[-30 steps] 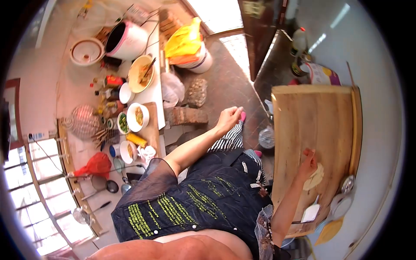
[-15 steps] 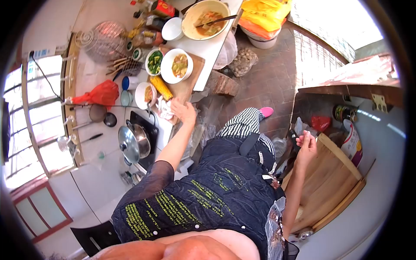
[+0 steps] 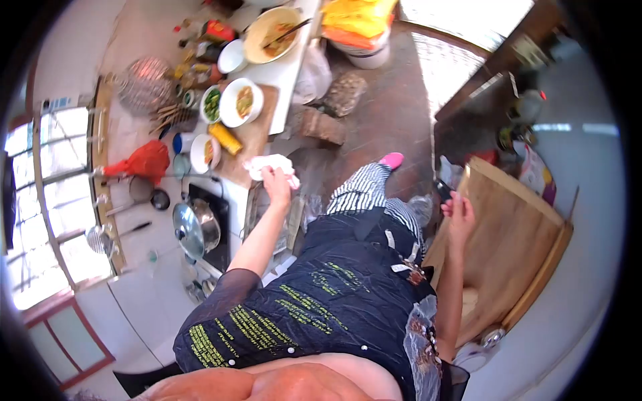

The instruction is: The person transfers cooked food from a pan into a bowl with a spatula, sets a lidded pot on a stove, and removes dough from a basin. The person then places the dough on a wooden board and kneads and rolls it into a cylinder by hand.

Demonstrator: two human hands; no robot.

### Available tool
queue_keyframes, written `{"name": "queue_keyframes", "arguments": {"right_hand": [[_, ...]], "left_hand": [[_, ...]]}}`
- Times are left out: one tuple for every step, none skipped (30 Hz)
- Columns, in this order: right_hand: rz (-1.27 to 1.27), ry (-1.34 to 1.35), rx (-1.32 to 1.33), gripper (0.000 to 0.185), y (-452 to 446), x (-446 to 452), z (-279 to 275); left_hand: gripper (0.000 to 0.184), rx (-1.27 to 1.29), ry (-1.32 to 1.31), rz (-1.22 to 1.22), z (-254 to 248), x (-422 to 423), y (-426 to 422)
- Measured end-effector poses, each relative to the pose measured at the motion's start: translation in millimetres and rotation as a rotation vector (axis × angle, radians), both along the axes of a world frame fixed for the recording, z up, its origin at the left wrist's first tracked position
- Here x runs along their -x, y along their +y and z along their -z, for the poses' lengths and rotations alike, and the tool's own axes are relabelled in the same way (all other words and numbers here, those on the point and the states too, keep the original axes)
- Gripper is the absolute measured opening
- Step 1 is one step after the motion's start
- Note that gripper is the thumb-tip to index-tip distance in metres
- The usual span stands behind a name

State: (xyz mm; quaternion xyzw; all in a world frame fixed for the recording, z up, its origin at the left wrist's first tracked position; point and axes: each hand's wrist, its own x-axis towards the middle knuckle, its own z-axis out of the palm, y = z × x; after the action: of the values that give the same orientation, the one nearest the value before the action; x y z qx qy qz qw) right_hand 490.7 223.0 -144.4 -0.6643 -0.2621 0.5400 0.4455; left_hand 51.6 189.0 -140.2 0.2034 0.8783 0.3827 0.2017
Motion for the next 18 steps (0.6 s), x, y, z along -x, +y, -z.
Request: {"name": "queue_keyframes", "arguments": {"right_hand": [[-0.043,0.026,0.026,0.028,-3,-8,4],[-0.003,0.072,0.068,0.030,-4,-7,1],[-0.019,0.087,0.109,0.032,-5,-10,5],[0.046,0.149,0.030,0.039,-13,-10,17],[0.012,0.185,-0.017,0.050,-19,-15,21],[0.051,0.229,-0.013,0.064,-25,-24,17],[0.150,0.299,-0.041,0.070,-34,-32,2],[0.228,0.376,-0.077,0.077,-39,-43,-14],[0.324,0.356,-0.090,0.077,-45,-55,-24],[0.467,0.445,-0.182,0.078,-46,-71,-35],[0.576,0.513,-0.301,0.080,-51,-67,-34],[0.641,0.500,-0.321,0.080,-55,-78,-32],[0.726,0.454,-0.409,0.077,-55,-88,-32],[0.808,0.404,-0.499,0.075,-55,-97,-31],[0.864,0.394,-0.510,0.075,-60,-110,-26],[0.982,0.302,-0.445,0.066,-67,-123,-20],[1.095,0.215,-0.371,0.058,-77,-137,-13],[1.208,0.133,-0.292,0.052,-89,-149,-5]], "left_hand": [[0.020,-0.054,-0.039,0.188,-2,-36,12],[0.020,-0.114,-0.094,0.400,1,-72,27],[0.019,-0.106,-0.171,0.514,17,-105,41],[0.015,-0.061,-0.116,0.714,5,-140,57],[0.014,-0.048,-0.376,0.802,-21,-184,70],[0.015,0.004,-0.632,0.884,-44,-229,79],[0.019,0.009,-0.768,1.027,-54,-266,82],[0.023,0.021,-0.899,1.146,-59,-297,83],[0.030,-0.073,-0.840,1.276,-41,-326,78],[0.035,0.015,-0.931,1.392,-66,-363,79],[0.034,-0.027,-0.951,1.501,-52,-372,71],[0.032,0.042,-1.000,1.583,-52,-394,71],[0.031,0.113,-1.043,1.666,-51,-415,71],[0.030,0.238,-0.976,1.776,-49,-431,72],[0.030,0.239,-1.012,1.824,-40,-452,66],[0.030,0.242,-1.054,1.864,-29,-472,61],[0.030,0.280,-1.057,1.905,-17,-490,55],[0.027,0.238,-1.020,1.999,-3,-509,47]]}}
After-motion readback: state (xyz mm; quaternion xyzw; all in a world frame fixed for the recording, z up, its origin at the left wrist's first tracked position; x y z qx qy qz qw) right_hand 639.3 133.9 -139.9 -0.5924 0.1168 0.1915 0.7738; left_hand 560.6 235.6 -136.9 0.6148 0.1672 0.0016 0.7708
